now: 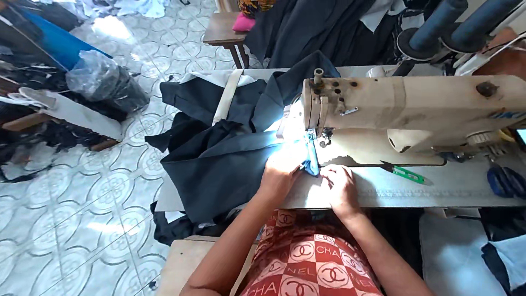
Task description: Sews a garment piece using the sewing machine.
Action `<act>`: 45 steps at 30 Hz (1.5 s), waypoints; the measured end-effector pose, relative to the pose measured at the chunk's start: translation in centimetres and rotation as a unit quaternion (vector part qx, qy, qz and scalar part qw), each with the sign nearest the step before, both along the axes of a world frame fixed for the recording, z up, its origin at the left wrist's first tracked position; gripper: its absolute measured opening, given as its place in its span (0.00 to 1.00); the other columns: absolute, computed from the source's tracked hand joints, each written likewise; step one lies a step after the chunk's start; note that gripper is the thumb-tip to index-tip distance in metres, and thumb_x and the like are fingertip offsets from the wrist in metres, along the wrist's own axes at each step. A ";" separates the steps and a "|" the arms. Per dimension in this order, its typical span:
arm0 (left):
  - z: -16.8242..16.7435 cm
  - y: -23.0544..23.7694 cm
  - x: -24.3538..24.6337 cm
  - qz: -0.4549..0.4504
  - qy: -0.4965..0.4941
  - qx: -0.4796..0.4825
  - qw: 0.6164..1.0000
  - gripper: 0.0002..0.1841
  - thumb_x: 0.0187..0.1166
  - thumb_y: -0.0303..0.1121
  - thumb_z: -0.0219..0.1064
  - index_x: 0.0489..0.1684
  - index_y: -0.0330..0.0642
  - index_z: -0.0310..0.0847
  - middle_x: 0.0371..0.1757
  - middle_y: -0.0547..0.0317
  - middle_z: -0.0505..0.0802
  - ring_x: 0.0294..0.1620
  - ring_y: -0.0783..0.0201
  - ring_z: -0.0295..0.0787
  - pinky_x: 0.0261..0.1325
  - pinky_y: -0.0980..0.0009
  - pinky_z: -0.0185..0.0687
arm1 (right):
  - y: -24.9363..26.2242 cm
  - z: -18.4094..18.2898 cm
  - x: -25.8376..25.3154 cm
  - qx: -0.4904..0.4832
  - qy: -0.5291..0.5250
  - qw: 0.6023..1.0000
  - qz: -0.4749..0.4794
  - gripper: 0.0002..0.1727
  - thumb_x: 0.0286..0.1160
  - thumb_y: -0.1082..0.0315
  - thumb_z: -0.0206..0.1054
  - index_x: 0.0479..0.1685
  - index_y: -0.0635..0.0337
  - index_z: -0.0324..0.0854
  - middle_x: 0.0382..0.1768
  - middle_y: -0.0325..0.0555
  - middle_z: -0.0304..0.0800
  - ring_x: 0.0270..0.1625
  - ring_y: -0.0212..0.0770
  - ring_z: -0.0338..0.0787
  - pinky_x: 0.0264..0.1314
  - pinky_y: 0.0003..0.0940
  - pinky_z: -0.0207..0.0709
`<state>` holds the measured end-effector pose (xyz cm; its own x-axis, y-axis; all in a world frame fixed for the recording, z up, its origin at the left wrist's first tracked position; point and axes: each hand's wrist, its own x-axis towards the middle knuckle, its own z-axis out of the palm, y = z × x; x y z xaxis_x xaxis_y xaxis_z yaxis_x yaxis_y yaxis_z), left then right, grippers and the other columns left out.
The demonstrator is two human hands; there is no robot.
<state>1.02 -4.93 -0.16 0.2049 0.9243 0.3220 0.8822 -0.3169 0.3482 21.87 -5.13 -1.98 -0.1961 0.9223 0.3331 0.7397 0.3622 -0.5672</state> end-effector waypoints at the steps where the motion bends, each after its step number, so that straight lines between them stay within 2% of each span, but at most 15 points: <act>1: 0.5 0.1 -0.2 0.001 -0.028 -0.017 0.999 0.13 0.83 0.41 0.67 0.46 0.44 0.95 0.52 0.52 0.97 0.60 0.49 0.92 0.72 0.44 0.78 | 0.1 0.3 -0.1 -0.013 -0.002 1.000 0.001 0.12 0.67 0.70 0.72 0.47 0.55 0.95 0.55 0.46 0.95 0.66 0.52 0.88 0.74 0.52 0.76; 3: 0.9 0.2 -0.9 -0.004 -0.086 -0.048 0.995 0.14 0.82 0.42 0.69 0.44 0.42 0.95 0.50 0.52 0.96 0.59 0.51 0.91 0.70 0.45 0.79 | 0.7 0.6 -0.9 -0.020 0.000 1.000 0.009 0.17 0.65 0.65 0.77 0.54 0.58 0.94 0.57 0.50 0.94 0.67 0.55 0.88 0.72 0.58 0.75; 7: 1.1 0.6 -1.4 -0.011 -0.169 -0.075 0.983 0.13 0.78 0.43 0.73 0.39 0.42 0.95 0.45 0.54 0.96 0.55 0.58 0.91 0.67 0.52 0.81 | 2.8 -0.1 -2.9 -0.004 0.072 0.997 0.027 0.21 0.67 0.65 0.78 0.57 0.68 0.90 0.55 0.58 0.95 0.63 0.58 0.92 0.72 0.55 0.80; 10: 1.4 0.5 -1.5 -0.040 -0.118 -0.063 0.990 0.15 0.68 0.44 0.81 0.44 0.44 0.96 0.50 0.52 0.96 0.61 0.50 0.90 0.74 0.41 0.74 | 2.4 0.6 -3.6 -0.066 0.171 0.983 0.024 0.16 0.69 0.75 0.72 0.54 0.75 0.89 0.47 0.60 0.96 0.53 0.51 0.96 0.64 0.45 0.86; 12: 1.7 0.6 -1.5 -0.082 -0.036 -0.042 0.995 0.18 0.65 0.41 0.82 0.53 0.46 0.94 0.59 0.53 0.95 0.69 0.44 0.87 0.79 0.24 0.59 | 0.4 3.1 -3.4 -0.265 0.312 0.912 0.031 0.13 0.78 0.74 0.66 0.56 0.72 0.83 0.41 0.46 0.94 0.40 0.31 0.94 0.48 0.24 0.88; 14: 1.7 0.8 -1.4 -0.108 0.022 -0.015 0.994 0.12 0.74 0.33 0.74 0.53 0.52 0.93 0.62 0.62 0.94 0.72 0.48 0.86 0.80 0.20 0.51 | -1.3 4.2 -2.8 -0.434 0.471 0.768 -0.001 0.06 0.84 0.74 0.61 0.52 0.66 0.75 0.28 0.39 0.85 0.19 0.26 0.81 0.20 0.18 0.77; 15: 1.7 0.9 -1.3 -0.118 0.039 -0.004 0.992 0.11 0.78 0.29 0.69 0.51 0.55 0.94 0.61 0.65 0.95 0.73 0.51 0.85 0.82 0.21 0.47 | -1.7 4.2 -2.1 -0.470 0.486 0.736 -0.023 0.04 0.86 0.74 0.59 0.51 0.64 0.75 0.25 0.39 0.84 0.16 0.27 0.79 0.16 0.19 0.74; 17: 1.9 1.2 -0.9 -0.133 0.065 0.004 0.989 0.14 0.80 0.24 0.65 0.45 0.56 0.95 0.58 0.67 0.95 0.75 0.54 0.83 0.83 0.22 0.45 | -1.6 4.1 -0.7 -0.463 0.424 0.777 -0.043 0.07 0.88 0.72 0.56 0.54 0.65 0.77 0.34 0.43 0.90 0.24 0.31 0.88 0.21 0.24 0.82; 19: 1.8 1.1 -0.3 -0.139 0.080 0.002 0.987 0.14 0.80 0.22 0.64 0.42 0.53 0.95 0.55 0.66 0.95 0.76 0.54 0.82 0.80 0.22 0.51 | -1.3 3.7 0.0 -0.338 0.301 0.891 -0.042 0.16 0.88 0.69 0.58 0.66 0.68 0.79 0.49 0.49 0.91 0.39 0.33 0.94 0.36 0.27 0.89; 20: 1.7 1.0 -0.1 -0.138 0.081 -0.001 0.987 0.14 0.80 0.22 0.63 0.41 0.52 0.95 0.55 0.65 0.95 0.76 0.53 0.82 0.78 0.23 0.54 | -1.0 3.2 0.0 -0.244 0.231 0.941 -0.045 0.18 0.86 0.67 0.60 0.66 0.70 0.80 0.52 0.53 0.90 0.42 0.34 0.92 0.43 0.28 0.87; 22: 1.8 0.8 0.2 -0.129 0.097 0.004 0.987 0.14 0.80 0.22 0.63 0.40 0.52 0.95 0.53 0.65 0.95 0.75 0.53 0.83 0.71 0.28 0.66 | 0.0 2.9 -0.9 -0.115 0.139 0.982 -0.047 0.17 0.78 0.65 0.68 0.57 0.70 0.85 0.50 0.59 0.90 0.48 0.44 0.91 0.53 0.37 0.86; 24: 1.9 0.4 0.5 -0.117 0.121 0.004 0.986 0.13 0.79 0.21 0.64 0.39 0.50 0.94 0.53 0.64 0.95 0.74 0.52 0.83 0.73 0.26 0.63 | 0.6 3.3 -2.2 -0.100 0.090 0.990 -0.033 0.17 0.73 0.61 0.74 0.49 0.68 0.87 0.43 0.56 0.92 0.46 0.48 0.92 0.53 0.43 0.87; 28: 1.6 0.2 0.2 -0.105 0.126 0.012 0.986 0.13 0.79 0.22 0.65 0.39 0.51 0.95 0.50 0.64 0.96 0.74 0.52 0.84 0.81 0.18 0.41 | 1.4 3.1 -3.3 -0.174 0.043 0.984 -0.017 0.15 0.72 0.62 0.74 0.47 0.67 0.88 0.40 0.55 0.92 0.44 0.48 0.93 0.54 0.45 0.86; 33: 1.4 0.1 0.2 -0.107 0.118 0.007 0.987 0.20 0.79 0.21 0.64 0.54 0.62 0.94 0.49 0.58 0.95 0.69 0.47 0.87 0.77 0.14 0.39 | 1.0 3.5 -3.0 -0.149 0.030 0.988 -0.024 0.11 0.75 0.68 0.68 0.47 0.66 0.90 0.35 0.52 0.94 0.39 0.46 0.94 0.49 0.44 0.87; 45: 2.5 0.2 0.1 -0.094 0.145 -0.069 0.983 0.23 0.81 0.21 0.61 0.58 0.67 0.93 0.56 0.56 0.94 0.78 0.42 0.78 0.76 0.11 0.31 | 1.6 4.1 -3.8 -0.179 -0.077 0.981 0.017 0.13 0.77 0.69 0.64 0.50 0.62 0.93 0.45 0.55 0.95 0.49 0.51 0.95 0.55 0.48 0.86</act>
<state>1.13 -4.78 2.35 0.4409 0.8919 0.1001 0.8809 -0.4514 0.1421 18.09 -3.48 2.11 -0.2517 0.9667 -0.0469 0.8170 0.1862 -0.5458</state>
